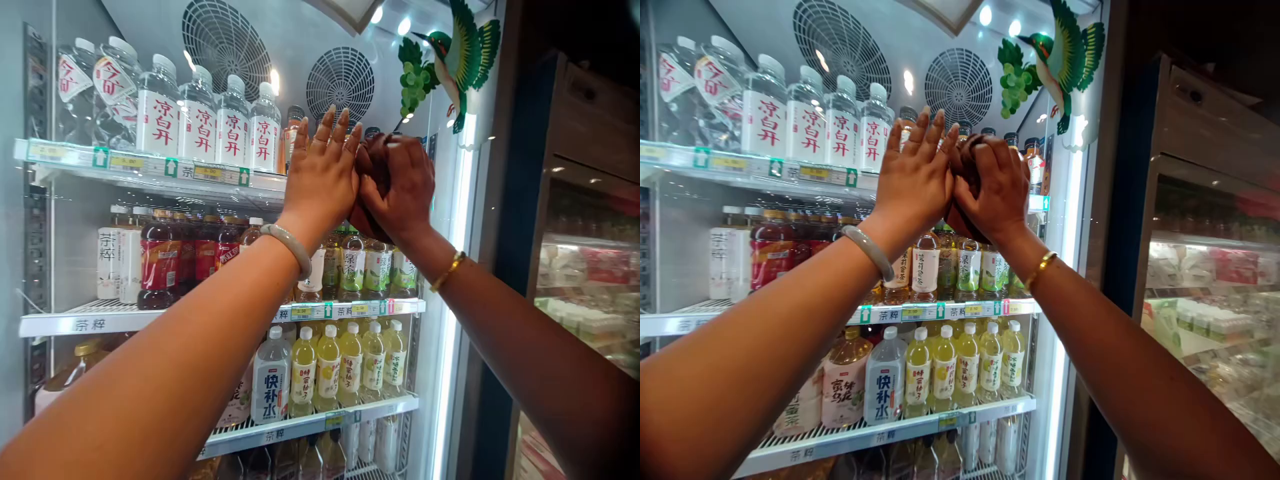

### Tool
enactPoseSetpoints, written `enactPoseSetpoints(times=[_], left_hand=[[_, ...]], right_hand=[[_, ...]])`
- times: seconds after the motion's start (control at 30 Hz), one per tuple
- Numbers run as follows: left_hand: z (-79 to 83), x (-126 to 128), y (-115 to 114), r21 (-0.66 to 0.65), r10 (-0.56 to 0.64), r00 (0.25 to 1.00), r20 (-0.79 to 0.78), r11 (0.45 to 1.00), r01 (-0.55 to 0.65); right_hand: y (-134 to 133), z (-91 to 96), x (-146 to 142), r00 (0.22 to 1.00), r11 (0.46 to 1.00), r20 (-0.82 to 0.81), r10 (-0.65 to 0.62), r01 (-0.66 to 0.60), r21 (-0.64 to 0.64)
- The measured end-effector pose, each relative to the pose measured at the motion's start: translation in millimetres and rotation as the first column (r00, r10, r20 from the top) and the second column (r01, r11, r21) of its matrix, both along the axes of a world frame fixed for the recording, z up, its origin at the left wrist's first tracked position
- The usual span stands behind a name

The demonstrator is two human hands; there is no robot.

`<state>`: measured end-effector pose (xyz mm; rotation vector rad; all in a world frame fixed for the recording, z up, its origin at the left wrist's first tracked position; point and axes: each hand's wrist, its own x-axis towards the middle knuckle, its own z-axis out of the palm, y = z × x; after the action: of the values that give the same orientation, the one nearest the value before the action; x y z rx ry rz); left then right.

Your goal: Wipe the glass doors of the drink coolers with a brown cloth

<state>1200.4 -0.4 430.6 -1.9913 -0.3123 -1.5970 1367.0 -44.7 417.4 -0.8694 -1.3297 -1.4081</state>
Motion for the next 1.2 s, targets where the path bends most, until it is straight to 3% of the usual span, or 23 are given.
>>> enactPoseSetpoints(times=[0.07,0.13,0.2,0.3,0.37,0.47,0.57,0.63,0.73,0.8,0.87,0.97,1.03,1.1,1.13,1.2], left_hand=[[-5.6,-2,-13,-0.090,0.079,0.997,-0.005,0.993,-0.079],[-9.6,-3,-21,-0.125,0.123,0.992,-0.020,0.984,-0.125],[-11.0,-4,-25,-0.135,0.139,0.990,-0.034,0.981,-0.143],[-9.9,-5,-26,-0.133,0.131,0.991,-0.024,0.982,-0.133],[-9.8,-7,-25,-0.133,0.133,0.991,0.011,0.982,-0.131],[-12.6,-16,-22,-0.118,0.174,0.985,0.010,0.978,-0.172],[-14.2,-37,-17,-0.044,0.208,0.973,-0.104,0.976,-0.213],[-11.5,-56,-13,0.000,0.204,0.958,-0.203,0.978,-0.209],[-4.7,-86,-9,-0.010,0.184,0.948,-0.260,0.981,-0.193],[-2.0,-101,-8,-0.046,0.191,0.963,-0.190,0.978,-0.203],[-2.3,-109,-5,-0.070,0.216,0.972,-0.089,0.972,-0.222],[-6.8,-112,-1,-0.072,0.265,0.964,-0.027,0.961,-0.266],[-10.7,-111,0,-0.072,0.290,0.956,-0.040,0.954,-0.292],[-14.2,-111,-1,-0.080,0.280,0.958,-0.058,0.955,-0.284],[-15.6,-111,-2,-0.087,0.259,0.964,-0.063,0.961,-0.263],[-17.5,-111,-5,-0.098,0.200,0.978,-0.061,0.974,-0.205]], right_hand=[[-2,-11.5,19,0.997,1.000,0.077,-0.027,0.026,0.004],[-1,-7.3,43,0.996,0.998,0.069,-0.063,0.062,0.020],[2,10.6,52,0.986,0.994,-0.124,-0.109,0.112,0.018],[10,37.8,25,0.929,0.991,-0.357,-0.099,0.126,0.052],[12,40.4,-8,0.950,0.993,-0.303,-0.076,0.100,0.065],[11,19.0,-35,0.991,0.996,-0.128,-0.039,0.049,0.072],[6,-3.8,-13,0.999,0.998,0.043,-0.029,0.027,0.050],[5,-4.2,13,0.994,0.999,0.100,-0.048,0.048,0.006],[9,17.0,25,0.990,0.995,-0.093,-0.102,0.101,-0.016],[12,32.3,4,0.949,0.991,-0.288,-0.128,0.132,-0.005],[12,36.5,-31,0.922,0.990,-0.370,-0.118,0.139,0.030],[10,17.2,-73,0.984,0.997,-0.169,-0.058,0.066,0.042],[7,-1.7,-76,0.997,0.999,0.068,-0.045,0.046,-0.004],[2,-12.0,-62,0.966,0.996,0.256,-0.036,0.055,-0.070],[0,-11.5,-53,0.957,0.993,0.289,-0.036,0.067,-0.101],[-3,0.8,-44,0.982,0.990,0.184,-0.051,0.074,-0.120]])
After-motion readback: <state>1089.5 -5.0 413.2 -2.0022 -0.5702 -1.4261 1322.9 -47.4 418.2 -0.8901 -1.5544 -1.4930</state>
